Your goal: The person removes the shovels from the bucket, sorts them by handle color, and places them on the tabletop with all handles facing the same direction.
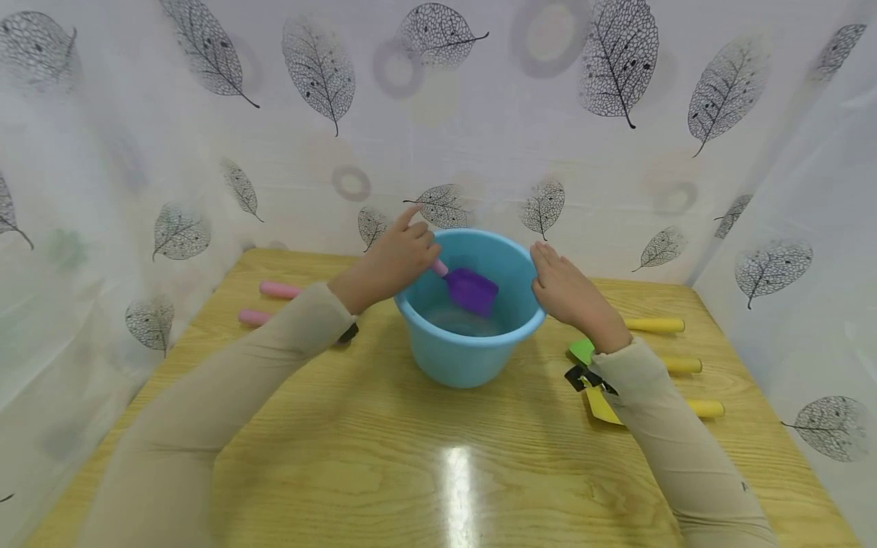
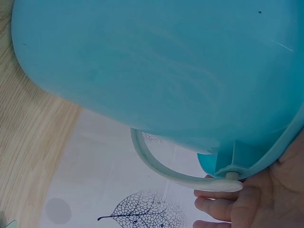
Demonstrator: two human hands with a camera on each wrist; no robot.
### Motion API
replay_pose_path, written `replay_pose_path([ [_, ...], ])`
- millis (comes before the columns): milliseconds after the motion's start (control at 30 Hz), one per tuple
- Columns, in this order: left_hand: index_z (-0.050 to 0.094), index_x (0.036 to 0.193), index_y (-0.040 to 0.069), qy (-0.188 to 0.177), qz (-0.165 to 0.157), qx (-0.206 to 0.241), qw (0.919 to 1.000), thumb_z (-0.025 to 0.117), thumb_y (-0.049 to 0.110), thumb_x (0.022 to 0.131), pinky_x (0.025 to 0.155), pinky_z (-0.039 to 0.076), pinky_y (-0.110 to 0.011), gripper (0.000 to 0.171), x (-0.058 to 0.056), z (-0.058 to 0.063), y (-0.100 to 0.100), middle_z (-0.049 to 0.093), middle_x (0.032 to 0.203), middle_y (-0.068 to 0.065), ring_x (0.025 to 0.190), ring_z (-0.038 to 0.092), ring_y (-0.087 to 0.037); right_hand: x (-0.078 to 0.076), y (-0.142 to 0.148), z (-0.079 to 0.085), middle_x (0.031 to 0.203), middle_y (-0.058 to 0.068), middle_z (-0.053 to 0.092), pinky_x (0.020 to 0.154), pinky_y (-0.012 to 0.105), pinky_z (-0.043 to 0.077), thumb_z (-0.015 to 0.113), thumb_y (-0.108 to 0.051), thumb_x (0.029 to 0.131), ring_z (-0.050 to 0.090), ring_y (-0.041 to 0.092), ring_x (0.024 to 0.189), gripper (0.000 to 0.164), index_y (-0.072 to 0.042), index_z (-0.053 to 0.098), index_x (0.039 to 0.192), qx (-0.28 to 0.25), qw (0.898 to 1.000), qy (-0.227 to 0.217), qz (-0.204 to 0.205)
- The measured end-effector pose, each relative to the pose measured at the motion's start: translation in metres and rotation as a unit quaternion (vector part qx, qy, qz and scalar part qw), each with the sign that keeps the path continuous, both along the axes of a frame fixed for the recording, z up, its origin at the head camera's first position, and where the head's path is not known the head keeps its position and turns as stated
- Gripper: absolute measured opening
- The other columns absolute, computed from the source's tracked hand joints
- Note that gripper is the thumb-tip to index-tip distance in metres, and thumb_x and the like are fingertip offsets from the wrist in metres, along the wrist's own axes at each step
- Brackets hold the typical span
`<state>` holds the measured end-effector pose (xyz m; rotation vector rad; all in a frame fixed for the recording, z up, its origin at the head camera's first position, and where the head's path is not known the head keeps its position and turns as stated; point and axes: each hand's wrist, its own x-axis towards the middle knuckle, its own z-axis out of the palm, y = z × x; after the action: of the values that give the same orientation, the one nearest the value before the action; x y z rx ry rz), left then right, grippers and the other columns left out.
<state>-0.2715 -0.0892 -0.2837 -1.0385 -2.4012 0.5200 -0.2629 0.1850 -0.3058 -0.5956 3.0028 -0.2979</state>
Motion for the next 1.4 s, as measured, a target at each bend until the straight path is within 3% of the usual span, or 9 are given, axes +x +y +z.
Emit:
replay_pose_path([
  [200, 0.061, 0.094, 0.005, 0.044, -0.021, 0.066, 0.9966, 0.054, 0.001, 0.09, 0.115, 0.026, -0.049, 0.009, 0.002, -0.004, -0.007, 0.068, 0.097, -0.011, 0.101, 0.058, -0.027, -0.001, 0.0, -0.001, 0.154, 0.027, 0.013, 0.118, 0.052, 0.01, 0.027, -0.013, 0.094, 0.008, 0.038, 0.145, 0.059, 0.011, 0.011, 0.146, -0.004, 1.0, 0.007, 0.002],
  [400, 0.061, 0.098, 0.005, 0.086, -0.031, 0.121, 0.9884, 0.056, 0.01, 0.092, 0.108, 0.037, -0.047, 0.009, 0.002, -0.007, -0.014, 0.067, 0.094, -0.011, 0.095, 0.06, -0.027, -0.001, 0.0, -0.002, 0.154, 0.027, 0.012, 0.118, 0.052, 0.01, 0.026, -0.012, 0.094, 0.008, 0.039, 0.145, 0.058, 0.011, 0.012, 0.146, -0.006, 1.0, 0.005, 0.0],
  [600, 0.061, 0.101, 0.006, 0.088, -0.024, 0.135, 0.9866, 0.053, 0.02, 0.095, 0.085, 0.045, -0.039, 0.018, 0.005, -0.009, -0.023, 0.063, 0.09, -0.01, 0.086, 0.058, -0.028, -0.001, 0.001, -0.003, 0.154, 0.027, 0.011, 0.118, 0.052, 0.01, 0.025, -0.013, 0.094, 0.007, 0.039, 0.145, 0.059, 0.01, 0.011, 0.146, -0.002, 1.0, 0.001, 0.0],
  [867, 0.056, 0.092, 0.007, 0.149, -0.017, 0.154, 0.9766, 0.057, 0.027, 0.092, 0.075, 0.048, -0.038, 0.02, 0.005, -0.016, -0.039, 0.061, 0.085, -0.011, 0.083, 0.058, -0.029, -0.002, 0.001, -0.001, 0.155, 0.026, 0.009, 0.118, 0.052, 0.009, 0.026, -0.013, 0.094, 0.006, 0.038, 0.145, 0.059, 0.009, 0.009, 0.147, -0.007, 1.0, -0.003, 0.0],
  [1167, 0.059, 0.101, 0.005, 0.121, 0.009, 0.22, 0.9679, 0.063, 0.028, 0.088, 0.075, 0.047, -0.043, 0.027, 0.014, -0.017, -0.061, 0.065, 0.092, -0.013, 0.083, 0.06, -0.031, -0.002, 0.001, 0.0, 0.156, 0.025, 0.009, 0.119, 0.051, 0.008, 0.026, -0.013, 0.094, 0.005, 0.037, 0.146, 0.059, 0.009, 0.009, 0.147, -0.011, 1.0, -0.008, -0.001],
  [1400, 0.058, 0.103, 0.004, 0.104, 0.028, 0.233, 0.9664, 0.06, 0.026, 0.09, 0.073, 0.047, -0.044, 0.026, 0.022, -0.019, -0.076, 0.063, 0.089, -0.014, 0.081, 0.06, -0.033, -0.002, 0.001, 0.0, 0.155, 0.026, 0.009, 0.119, 0.052, 0.008, 0.025, -0.012, 0.095, 0.006, 0.038, 0.146, 0.059, 0.009, 0.009, 0.147, -0.013, 1.0, -0.009, -0.002],
])
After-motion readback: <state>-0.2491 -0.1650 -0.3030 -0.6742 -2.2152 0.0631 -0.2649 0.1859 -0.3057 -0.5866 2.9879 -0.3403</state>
